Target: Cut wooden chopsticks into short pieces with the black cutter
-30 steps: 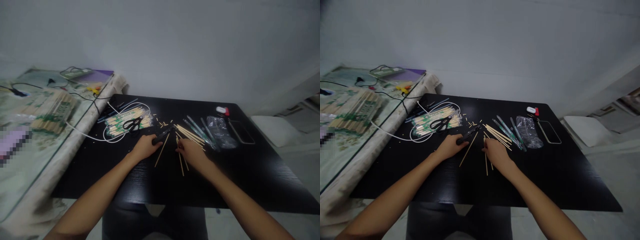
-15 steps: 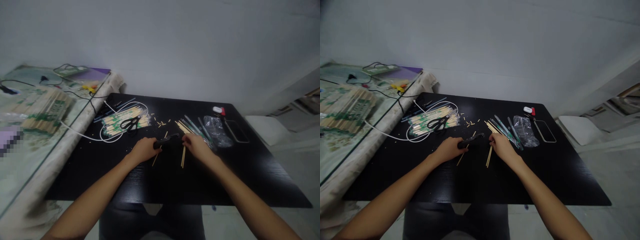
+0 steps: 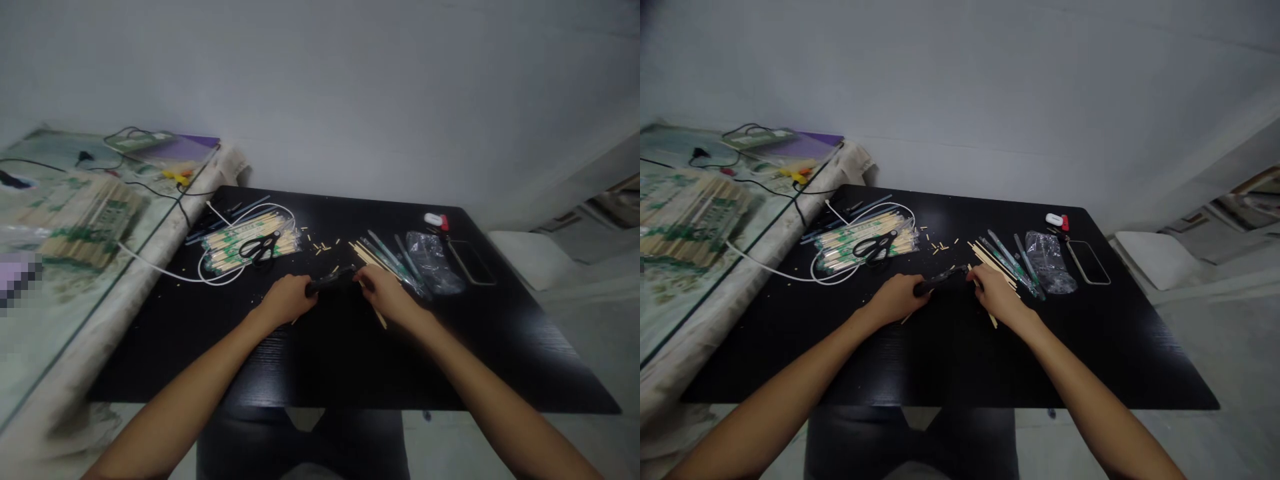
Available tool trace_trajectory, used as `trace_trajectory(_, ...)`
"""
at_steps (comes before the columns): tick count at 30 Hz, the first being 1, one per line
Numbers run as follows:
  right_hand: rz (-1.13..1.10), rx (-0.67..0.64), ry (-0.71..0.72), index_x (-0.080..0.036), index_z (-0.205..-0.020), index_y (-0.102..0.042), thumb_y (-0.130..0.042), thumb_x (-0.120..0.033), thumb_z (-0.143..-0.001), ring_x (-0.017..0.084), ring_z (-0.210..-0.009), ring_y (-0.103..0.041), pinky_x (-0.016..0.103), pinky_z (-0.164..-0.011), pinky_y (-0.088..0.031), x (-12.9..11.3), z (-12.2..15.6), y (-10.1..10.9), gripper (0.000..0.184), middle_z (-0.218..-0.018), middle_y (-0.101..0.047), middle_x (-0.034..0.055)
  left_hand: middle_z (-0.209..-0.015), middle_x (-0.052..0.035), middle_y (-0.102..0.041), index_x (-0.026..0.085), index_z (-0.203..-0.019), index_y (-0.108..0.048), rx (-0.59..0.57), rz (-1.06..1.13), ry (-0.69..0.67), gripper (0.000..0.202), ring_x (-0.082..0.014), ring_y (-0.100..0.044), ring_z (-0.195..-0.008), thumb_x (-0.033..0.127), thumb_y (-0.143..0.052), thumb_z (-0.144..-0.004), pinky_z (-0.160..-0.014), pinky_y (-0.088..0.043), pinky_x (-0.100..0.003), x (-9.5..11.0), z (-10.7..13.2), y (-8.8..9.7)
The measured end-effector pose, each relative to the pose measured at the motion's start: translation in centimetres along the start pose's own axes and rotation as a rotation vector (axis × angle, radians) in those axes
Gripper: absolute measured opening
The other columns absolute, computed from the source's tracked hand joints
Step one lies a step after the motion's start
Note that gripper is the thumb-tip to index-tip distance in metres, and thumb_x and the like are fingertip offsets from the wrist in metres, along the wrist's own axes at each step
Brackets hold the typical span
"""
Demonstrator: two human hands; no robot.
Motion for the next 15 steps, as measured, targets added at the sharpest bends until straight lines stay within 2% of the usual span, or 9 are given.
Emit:
trace_trajectory(4,-0.002,0.024,0.098,-0.02,-0.094,-0.065,-0.048,0.006,-0.073,0.023,-0.093,-0.063,0.037,-0.084,-0.049,0.2,-0.6,0.0,0.037,-0.097,-0.067,0.0081,-0.091,-0.0096,-0.078,0.021,-0.096,-0.072,0.025,0.013,0.014,0.02,-0.0268,-0.074,-0.085,0.036,-0.06,-0.087,-0.071,-0.05,-0.032,0.0,0.1,0.0)
trace_trajectory(8,-0.028,0.103,0.071,-0.02,-0.093,-0.064,-0.058,-0.003,-0.08,0.026,-0.096,-0.065,0.041,-0.088,-0.052,-0.3,-1.1,-0.6,0.022,-0.098,-0.069,0.0094,-0.091,-0.0096,-0.077,0.02,-0.093,-0.072,0.031,0.059,0.039,0.017,-0.0269,-0.073,-0.084,0.03,-0.063,-0.082,-0.069,-0.048,-0.032,-0.1,0.1,0.0)
trace_trajectory(10,-0.094,0.149,-0.008,-0.02,-0.094,-0.065,-0.065,-0.009,-0.081,0.026,-0.095,-0.066,0.042,-0.088,-0.053,-0.7,-1.5,-1.2,0.017,-0.098,-0.07,0.0091,-0.088,-0.0089,-0.076,0.02,-0.09,-0.072,0.047,0.118,0.052,0.014,-0.0257,-0.072,-0.083,0.027,-0.064,-0.08,-0.068,-0.046,-0.031,-0.4,0.0,0.2)
trace_trajectory(12,-0.233,0.201,-0.136,-0.02,-0.1,-0.066,-0.072,-0.015,-0.079,0.025,-0.093,-0.067,0.043,-0.086,-0.055,-0.8,-2.1,-1.8,0.022,-0.101,-0.071,0.0094,-0.082,-0.0064,-0.074,0.019,-0.084,-0.071,0.059,0.238,0.062,0.011,-0.0227,-0.069,-0.078,0.027,-0.064,-0.08,-0.066,-0.043,-0.029,-0.9,-0.2,0.3)
trace_trajectory(15,-0.604,0.274,-0.373,-0.019,-0.107,-0.066,-0.078,-0.024,-0.077,0.022,-0.085,-0.07,0.041,-0.082,-0.059,-0.9,-3.1,-2.9,0.033,-0.102,-0.073,0.0095,-0.07,-0.0008,-0.067,0.018,-0.078,-0.069,0.041,0.504,0.108,0.011,-0.017,-0.062,-0.067,0.028,-0.065,-0.079,-0.06,-0.039,-0.027,-1.8,-0.5,0.4)
Point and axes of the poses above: each hand's wrist, its own z-axis away from the middle knuckle, its own y-axis out of the back of the hand, x = y × z, the point moved 3 cm from there along -z, towards the middle knuckle
